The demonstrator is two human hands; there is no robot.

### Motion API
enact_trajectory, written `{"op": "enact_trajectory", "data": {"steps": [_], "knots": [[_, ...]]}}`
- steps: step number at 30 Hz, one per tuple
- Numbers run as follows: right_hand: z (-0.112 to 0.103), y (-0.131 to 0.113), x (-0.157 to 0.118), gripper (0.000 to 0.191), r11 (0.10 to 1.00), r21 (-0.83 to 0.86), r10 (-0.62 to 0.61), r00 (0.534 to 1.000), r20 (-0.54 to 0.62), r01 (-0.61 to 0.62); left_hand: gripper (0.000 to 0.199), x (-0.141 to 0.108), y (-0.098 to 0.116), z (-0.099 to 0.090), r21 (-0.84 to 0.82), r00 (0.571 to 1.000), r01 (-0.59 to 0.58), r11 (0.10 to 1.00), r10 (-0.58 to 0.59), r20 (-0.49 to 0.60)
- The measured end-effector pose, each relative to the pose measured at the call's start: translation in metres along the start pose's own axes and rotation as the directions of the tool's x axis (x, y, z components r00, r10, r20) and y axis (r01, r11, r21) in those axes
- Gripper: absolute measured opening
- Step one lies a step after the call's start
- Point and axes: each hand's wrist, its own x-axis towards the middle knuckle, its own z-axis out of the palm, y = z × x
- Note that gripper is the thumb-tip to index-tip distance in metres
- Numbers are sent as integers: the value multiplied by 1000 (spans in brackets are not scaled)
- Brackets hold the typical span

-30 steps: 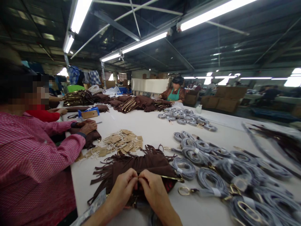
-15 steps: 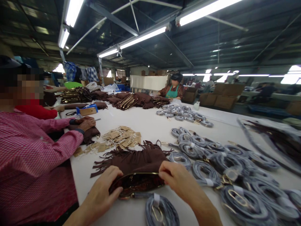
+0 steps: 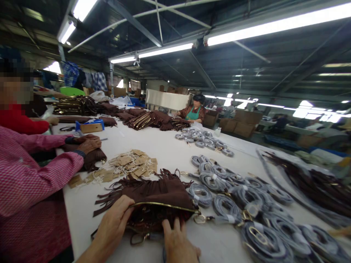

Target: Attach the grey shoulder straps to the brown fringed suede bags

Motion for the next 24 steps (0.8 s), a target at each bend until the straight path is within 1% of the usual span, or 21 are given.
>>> {"op": "enact_trajectory", "data": {"steps": [2,3,5,7,9,10,11,12,13,15,16,17,19,20,21,22,24], "knots": [[1,8,2,94,998,-6,59,998,-4,-59,22,0,-4,2,-31,1000,-8,999,7,-30],[-2,10,-1,96,997,-6,79,997,-1,-79,21,0,-6,3,-45,999,-12,999,10,-39],[-17,13,-12,92,998,23,62,998,-18,-61,20,1,-9,5,-63,999,-21,998,18,-45],[-37,11,-26,75,994,107,19,999,-31,-15,21,1,-10,6,-64,998,-32,997,29,-53],[-56,10,-35,46,964,261,-55,998,-17,58,21,1,-9,6,-48,997,-45,998,41,-71],[-62,10,-35,33,937,336,-97,995,0,92,21,1,-7,6,-37,995,-54,998,51,-84],[-65,10,-33,29,912,394,-130,991,19,112,21,1,-4,5,-24,993,-65,998,62,-97],[-65,12,-28,31,893,433,-143,990,18,121,20,1,-2,5,-12,991,-78,997,76,-109],[-62,13,-20,36,885,450,-129,992,-1,116,20,0,1,4,-3,989,-92,996,91,-119],[-50,18,-2,44,892,446,-40,996,-80,72,20,-2,7,4,4,985,-119,993,119,-123],[-44,20,7,47,892,449,11,990,-143,55,19,-3,10,5,1,985,-134,991,133,-112],[-38,22,15,48,884,464,47,976,-213,59,19,-5,12,5,-3,984,-152,988,151,-94],[-31,27,25,46,856,501,60,939,-338,125,19,-7,14,8,-13,979,-198,980,197,-57],[-30,29,27,44,837,524,58,927,-370,157,19,-8,14,10,-17,975,-220,975,219,-47],[-30,31,27,43,814,554,48,931,-361,173,19,-9,14,12,-22,972,-231,973,230,-45],[-32,33,26,44,788,593,28,952,-306,167,18,-9,13,14,-29,971,-234,972,233,-44],[-34,34,20,51,724,681,-37,993,-116,107,18,-10,10,16,-50,976,-216,975,214,-43]]}}
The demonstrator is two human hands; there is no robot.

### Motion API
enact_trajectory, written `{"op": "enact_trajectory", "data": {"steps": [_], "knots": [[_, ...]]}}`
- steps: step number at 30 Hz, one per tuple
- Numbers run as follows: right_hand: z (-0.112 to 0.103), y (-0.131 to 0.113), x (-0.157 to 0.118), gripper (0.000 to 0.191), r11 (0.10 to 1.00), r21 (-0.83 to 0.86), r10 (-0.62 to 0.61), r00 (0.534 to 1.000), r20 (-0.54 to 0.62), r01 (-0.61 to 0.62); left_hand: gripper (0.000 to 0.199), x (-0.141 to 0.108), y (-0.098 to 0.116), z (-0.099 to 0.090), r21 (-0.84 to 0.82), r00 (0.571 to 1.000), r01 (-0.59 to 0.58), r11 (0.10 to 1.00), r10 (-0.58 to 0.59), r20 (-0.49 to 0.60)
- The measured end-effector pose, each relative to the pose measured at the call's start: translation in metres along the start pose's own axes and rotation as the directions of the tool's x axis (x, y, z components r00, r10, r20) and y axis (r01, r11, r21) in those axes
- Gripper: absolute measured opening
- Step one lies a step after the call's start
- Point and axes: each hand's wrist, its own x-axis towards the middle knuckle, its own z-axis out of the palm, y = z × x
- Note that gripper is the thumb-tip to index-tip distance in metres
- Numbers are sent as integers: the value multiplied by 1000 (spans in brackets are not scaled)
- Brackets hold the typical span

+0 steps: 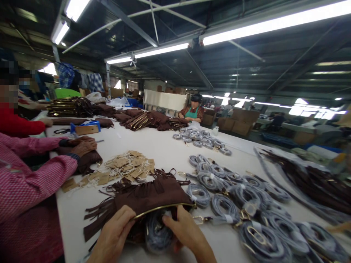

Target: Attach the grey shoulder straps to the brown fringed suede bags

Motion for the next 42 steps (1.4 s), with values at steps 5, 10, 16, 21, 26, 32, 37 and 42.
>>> {"op": "enact_trajectory", "data": {"steps": [5,10,16,21,26,32,37,42], "knots": [[17,2,0,51,899,424,67,991,116,-110,21,-2,-7,-1,-36,1000,6,999,-5,7],[44,4,16,57,625,780,92,992,-88,12,21,1,-11,-4,12,997,-28,1000,27,67],[11,1,12,24,849,482,-189,976,-104,216,37,-12,-16,-23,119,979,-24,993,-1,206],[-11,-1,1,26,994,-71,-84,996,8,84,58,-35,-19,-57,178,956,27,984,-78,284],[15,-27,-26,28,982,-113,-124,968,219,151,17,-33,-6,-63,233,953,110,966,-169,252],[-22,-25,-25,27,904,-375,-249,965,-78,203,19,-32,-14,-61,297,974,63,953,-124,189],[-75,21,-9,36,785,-620,-249,918,-308,5,45,-28,-19,-55,364,982,-180,914,143,127],[-70,47,6,56,783,-619,-244,948,-205,68,83,0,9,-16,327,918,-367,871,283,279]]}}
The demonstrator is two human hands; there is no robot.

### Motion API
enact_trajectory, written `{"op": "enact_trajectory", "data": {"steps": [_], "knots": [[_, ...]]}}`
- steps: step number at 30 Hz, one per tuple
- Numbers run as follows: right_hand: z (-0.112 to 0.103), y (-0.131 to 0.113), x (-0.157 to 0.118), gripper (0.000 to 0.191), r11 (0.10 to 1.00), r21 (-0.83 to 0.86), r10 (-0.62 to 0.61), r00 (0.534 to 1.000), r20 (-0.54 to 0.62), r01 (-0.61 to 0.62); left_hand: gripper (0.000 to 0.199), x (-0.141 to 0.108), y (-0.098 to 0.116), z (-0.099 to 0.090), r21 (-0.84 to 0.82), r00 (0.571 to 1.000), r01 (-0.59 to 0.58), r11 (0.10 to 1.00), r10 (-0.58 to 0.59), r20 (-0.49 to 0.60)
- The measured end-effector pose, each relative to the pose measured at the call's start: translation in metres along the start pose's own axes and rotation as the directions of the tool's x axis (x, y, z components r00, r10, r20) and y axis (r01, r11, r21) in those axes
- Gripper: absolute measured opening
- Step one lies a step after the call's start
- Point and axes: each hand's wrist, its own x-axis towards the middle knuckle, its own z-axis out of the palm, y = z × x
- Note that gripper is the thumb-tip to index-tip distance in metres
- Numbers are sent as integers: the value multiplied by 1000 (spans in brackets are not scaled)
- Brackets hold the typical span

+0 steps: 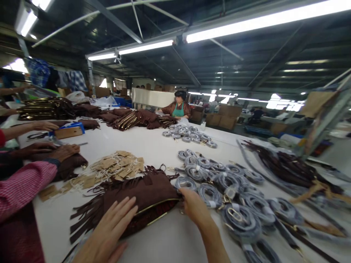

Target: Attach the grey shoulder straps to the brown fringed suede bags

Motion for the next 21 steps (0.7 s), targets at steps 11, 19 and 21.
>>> {"op": "enact_trajectory", "data": {"steps": [11,19,21], "knots": [[5,6,2,53,997,70,-37,997,61,33,37,0,-33,25,3,976,-214,977,214,33],[-5,7,-3,18,982,190,-20,997,75,6,33,13,-11,19,-50,986,62,997,-54,159],[-13,6,-5,12,967,257,-23,998,64,6,28,20,-4,19,-15,968,150,989,-143,207]]}}
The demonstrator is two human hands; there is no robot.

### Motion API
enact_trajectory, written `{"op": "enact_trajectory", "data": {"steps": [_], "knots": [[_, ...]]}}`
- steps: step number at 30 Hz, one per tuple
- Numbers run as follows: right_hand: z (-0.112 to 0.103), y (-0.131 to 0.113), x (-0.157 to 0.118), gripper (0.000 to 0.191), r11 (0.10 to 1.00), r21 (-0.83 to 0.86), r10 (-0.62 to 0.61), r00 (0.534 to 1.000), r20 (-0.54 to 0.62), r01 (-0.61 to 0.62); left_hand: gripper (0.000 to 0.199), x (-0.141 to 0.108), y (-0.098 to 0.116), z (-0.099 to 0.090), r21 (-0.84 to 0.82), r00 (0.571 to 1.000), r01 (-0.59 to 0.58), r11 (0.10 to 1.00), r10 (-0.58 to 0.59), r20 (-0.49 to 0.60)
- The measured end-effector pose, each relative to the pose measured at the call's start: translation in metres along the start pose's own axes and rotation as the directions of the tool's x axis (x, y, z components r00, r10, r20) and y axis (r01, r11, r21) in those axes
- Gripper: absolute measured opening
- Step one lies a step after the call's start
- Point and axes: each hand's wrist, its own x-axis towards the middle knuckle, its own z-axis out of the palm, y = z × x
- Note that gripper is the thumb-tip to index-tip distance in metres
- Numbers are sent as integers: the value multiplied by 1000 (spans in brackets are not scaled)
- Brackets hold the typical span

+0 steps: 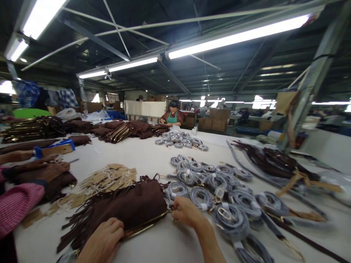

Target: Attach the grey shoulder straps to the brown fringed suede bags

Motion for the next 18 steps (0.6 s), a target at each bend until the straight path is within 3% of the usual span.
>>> {"op": "enact_trajectory", "data": {"steps": [3,6,11,15,16,18], "knots": [[-10,-7,-1,7,992,123,-37,999,-17,39,23,17,15,-6,10,996,71,997,-71,55],[-14,-12,-1,7,969,229,-80,996,-47,89,27,46,38,-12,-199,997,70,977,-62,43],[-16,-14,-2,7,929,347,-124,992,-36,129,27,107,79,-2,-562,987,155,813,-151,55],[-18,-14,-4,3,903,403,-146,989,-39,149,15,140,91,14,-806,973,182,564,-221,65],[-18,-14,-4,3,897,420,-137,990,-38,140,8,142,91,16,-828,973,185,529,-217,79],[-18,-14,-4,5,892,436,-116,993,-37,121,9,140,89,15,-811,978,170,560,-198,68]]}}
